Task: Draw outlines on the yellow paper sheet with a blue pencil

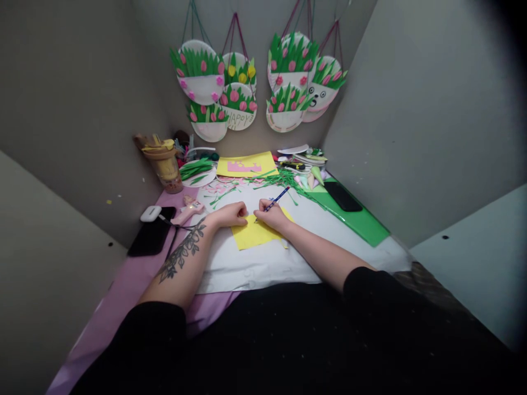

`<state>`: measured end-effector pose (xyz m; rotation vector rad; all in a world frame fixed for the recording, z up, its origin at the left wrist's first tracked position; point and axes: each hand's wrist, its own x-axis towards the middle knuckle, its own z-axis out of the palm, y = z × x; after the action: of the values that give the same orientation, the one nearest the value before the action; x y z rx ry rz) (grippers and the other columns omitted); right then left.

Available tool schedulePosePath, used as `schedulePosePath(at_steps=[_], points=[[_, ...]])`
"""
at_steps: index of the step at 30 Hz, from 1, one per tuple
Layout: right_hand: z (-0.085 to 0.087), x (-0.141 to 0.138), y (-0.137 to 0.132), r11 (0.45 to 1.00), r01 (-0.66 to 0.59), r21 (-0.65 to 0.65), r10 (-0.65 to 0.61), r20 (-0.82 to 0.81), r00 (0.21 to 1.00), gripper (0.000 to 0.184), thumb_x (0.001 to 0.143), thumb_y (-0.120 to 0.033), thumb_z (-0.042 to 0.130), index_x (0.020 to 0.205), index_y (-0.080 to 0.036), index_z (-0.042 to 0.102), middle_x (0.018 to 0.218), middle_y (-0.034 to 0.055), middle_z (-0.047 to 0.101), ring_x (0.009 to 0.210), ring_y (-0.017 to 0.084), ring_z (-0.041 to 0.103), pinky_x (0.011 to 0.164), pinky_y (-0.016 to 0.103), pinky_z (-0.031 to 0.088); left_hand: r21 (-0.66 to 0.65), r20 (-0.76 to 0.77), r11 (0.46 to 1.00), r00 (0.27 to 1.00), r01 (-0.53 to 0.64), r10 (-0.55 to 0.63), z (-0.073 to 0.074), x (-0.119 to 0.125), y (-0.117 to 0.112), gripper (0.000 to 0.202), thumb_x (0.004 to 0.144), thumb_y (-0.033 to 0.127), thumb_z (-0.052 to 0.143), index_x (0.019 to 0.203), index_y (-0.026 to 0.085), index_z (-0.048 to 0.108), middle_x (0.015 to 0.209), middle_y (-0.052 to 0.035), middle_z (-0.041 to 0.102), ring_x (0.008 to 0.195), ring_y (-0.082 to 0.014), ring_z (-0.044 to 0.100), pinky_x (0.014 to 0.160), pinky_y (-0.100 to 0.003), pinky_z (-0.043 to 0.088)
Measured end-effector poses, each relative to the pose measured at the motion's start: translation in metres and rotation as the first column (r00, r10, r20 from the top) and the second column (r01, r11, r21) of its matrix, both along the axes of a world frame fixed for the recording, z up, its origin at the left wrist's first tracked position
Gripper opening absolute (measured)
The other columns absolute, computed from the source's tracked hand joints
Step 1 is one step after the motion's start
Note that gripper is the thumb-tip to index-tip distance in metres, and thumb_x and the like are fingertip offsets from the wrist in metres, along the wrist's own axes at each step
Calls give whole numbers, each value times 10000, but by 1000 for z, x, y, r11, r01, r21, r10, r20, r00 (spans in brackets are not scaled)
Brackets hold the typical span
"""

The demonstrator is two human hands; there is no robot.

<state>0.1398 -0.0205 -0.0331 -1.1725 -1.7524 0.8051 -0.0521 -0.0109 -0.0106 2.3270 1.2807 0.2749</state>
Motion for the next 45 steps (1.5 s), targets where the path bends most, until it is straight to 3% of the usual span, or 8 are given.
schedulePosePath(at_steps=[9,45], points=[[-1,-1,-1,999,-42,-17,42,16,999,283,644,-359,625,558,-201,407,526,-57,424,550,101,389,534,237,300,5,3,1000,1000,-1,1,0,0,0,258,633,328,575,852,202,520,808,-3,582,716,-164,522,620,-258,378],[3,-1,-4,992,-112,-58,114,32,993,299,638,-359,635,556,-199,396,515,-60,399,543,95,376,509,222,280,-8,10,1000,1000,-11,11,2,1,-2,253,635,332,580,842,200,519,786,5,575,691,-158,511,589,-256,363]])
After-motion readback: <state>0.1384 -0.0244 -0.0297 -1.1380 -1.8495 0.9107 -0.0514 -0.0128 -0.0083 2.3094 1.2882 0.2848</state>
